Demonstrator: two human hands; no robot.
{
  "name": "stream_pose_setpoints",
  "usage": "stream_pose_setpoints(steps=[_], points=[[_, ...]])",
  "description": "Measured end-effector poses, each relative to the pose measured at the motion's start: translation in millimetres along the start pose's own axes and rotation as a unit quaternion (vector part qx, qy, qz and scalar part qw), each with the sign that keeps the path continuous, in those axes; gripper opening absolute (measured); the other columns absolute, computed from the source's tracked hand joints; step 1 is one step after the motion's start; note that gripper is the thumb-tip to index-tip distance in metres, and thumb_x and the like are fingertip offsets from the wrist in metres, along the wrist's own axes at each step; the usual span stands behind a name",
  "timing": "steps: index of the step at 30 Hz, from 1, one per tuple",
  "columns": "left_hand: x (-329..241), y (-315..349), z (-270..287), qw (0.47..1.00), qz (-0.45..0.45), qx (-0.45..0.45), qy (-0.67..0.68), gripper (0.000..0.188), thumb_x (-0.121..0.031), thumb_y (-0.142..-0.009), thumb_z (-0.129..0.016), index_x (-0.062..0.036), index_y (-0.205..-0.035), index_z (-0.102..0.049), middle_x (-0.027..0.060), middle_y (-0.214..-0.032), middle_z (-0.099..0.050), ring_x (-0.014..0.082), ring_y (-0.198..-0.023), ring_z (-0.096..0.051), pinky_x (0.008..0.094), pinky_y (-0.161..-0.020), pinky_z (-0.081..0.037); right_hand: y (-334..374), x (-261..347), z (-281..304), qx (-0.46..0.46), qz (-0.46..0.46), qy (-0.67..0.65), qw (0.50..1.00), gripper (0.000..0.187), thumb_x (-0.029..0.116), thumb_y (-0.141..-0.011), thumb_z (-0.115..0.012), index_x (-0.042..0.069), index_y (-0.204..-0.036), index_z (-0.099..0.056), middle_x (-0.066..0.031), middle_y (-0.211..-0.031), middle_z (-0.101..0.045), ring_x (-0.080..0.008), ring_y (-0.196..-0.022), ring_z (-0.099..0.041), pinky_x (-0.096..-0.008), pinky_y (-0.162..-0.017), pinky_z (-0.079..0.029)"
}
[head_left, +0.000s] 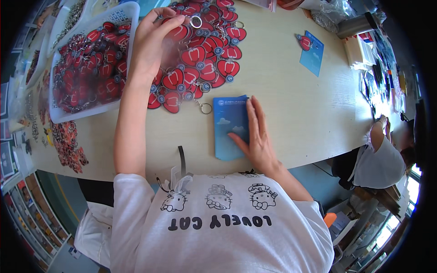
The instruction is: The person packages red heart-shaped keychains by inserting them into blue cardboard holders and then placing them into clear plastic bags. The person works at a table with a large container of keychains and stacks of packaging materials, handling items one by one.
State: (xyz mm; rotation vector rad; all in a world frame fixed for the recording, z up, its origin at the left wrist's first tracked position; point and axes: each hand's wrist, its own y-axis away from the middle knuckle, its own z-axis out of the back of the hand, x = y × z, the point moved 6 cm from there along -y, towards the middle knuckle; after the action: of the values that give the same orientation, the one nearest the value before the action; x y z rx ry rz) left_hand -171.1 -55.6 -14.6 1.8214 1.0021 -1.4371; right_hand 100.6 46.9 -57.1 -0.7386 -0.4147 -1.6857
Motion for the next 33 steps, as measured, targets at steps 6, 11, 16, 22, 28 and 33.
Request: stream_pose_setpoints(steps=[6, 11, 16, 22, 28, 33], points=[[-5.8, 32.3, -5.0, 0.995, -0.041, -0.026, 0.082, 0.016, -0.007, -0.089, -0.061, -0.0025, -0.104, -0.059, 0.0090, -0.104, -0.065, 0.0116, -0.094, -0.061, 0.0240, -0.084, -0.046, -17.8, 20.9, -8.6, -0.017, 0.042, -0.022, 0.999, 0.076, 0.020, -0.082, -0.072, -0.005, -0.141, -0.031, -0.0253, -0.141, -0.032, -0.0394, -0.127, -0.042, -0.0407, -0.101, -0.043], [20.9, 112.4, -47.8, 0.997, -0.081, -0.006, 0.011, 0.009, -0.002, -0.088, -0.062, -0.0020, -0.097, -0.059, 0.0042, -0.094, -0.064, 0.0082, -0.089, -0.060, 0.0225, -0.077, -0.050, -65.1, 3.8, 14.6, 0.039, -0.048, -0.345, 0.936, 0.046, 0.023, -0.089, -0.066, 0.000, -0.127, -0.054, -0.0102, -0.107, -0.059, -0.0177, -0.096, -0.054, -0.0266, -0.076, -0.044], [30.6, 142.0, -59.4, 0.977, -0.150, -0.043, -0.142, 0.011, 0.006, -0.085, -0.063, 0.0004, -0.093, -0.059, 0.0057, -0.090, -0.063, 0.0106, -0.083, -0.062, 0.0234, -0.075, -0.049, -72.3, 8.2, -3.1, 0.094, -0.210, -0.549, 0.803, 0.023, 0.019, -0.091, -0.065, 0.002, -0.106, -0.069, 0.0029, -0.079, -0.060, -0.0059, -0.072, -0.048, -0.0236, -0.069, -0.041], [33.2, 149.4, -55.7, 0.960, -0.186, -0.020, -0.209, 0.020, 0.001, -0.079, -0.070, -0.0025, -0.095, -0.059, 0.0087, -0.089, -0.062, 0.0214, -0.081, -0.062, 0.0295, -0.068, -0.048, -74.0, -3.5, -14.1, 0.049, -0.123, -0.575, 0.807, 0.015, 0.011, -0.084, -0.072, 0.003, -0.097, -0.072, -0.0007, -0.096, -0.060, -0.0093, -0.085, -0.055, -0.0247, -0.078, -0.044], [40.3, 170.2, -24.8, 0.843, -0.124, -0.072, -0.519, 0.044, -0.023, -0.072, -0.083, -0.0054, -0.103, -0.057, 0.0061, -0.086, -0.062, 0.0184, -0.077, -0.063, 0.0285, -0.062, -0.048, -70.6, 2.7, 4.2, 0.046, -0.106, -0.557, 0.823, 0.010, 0.001, -0.082, -0.069, 0.001, -0.090, -0.063, -0.0052, -0.099, -0.062, -0.0128, -0.090, -0.060, -0.0264, -0.082, -0.047], [55.9, 166.5, -33.0, 0.813, -0.035, -0.075, -0.576, 0.044, -0.033, -0.068, -0.084, -0.0080, -0.093, -0.058, 0.0027, -0.070, -0.058, 0.0185, -0.060, -0.059, 0.0307, -0.055, -0.047, -64.0, -6.6, 25.7, -0.004, -0.093, -0.481, 0.872, 0.005, -0.001, -0.085, -0.064, -0.002, -0.089, -0.061, -0.0090, -0.091, -0.064, -0.0127, -0.080, -0.062, -0.0239, -0.072, -0.050]])
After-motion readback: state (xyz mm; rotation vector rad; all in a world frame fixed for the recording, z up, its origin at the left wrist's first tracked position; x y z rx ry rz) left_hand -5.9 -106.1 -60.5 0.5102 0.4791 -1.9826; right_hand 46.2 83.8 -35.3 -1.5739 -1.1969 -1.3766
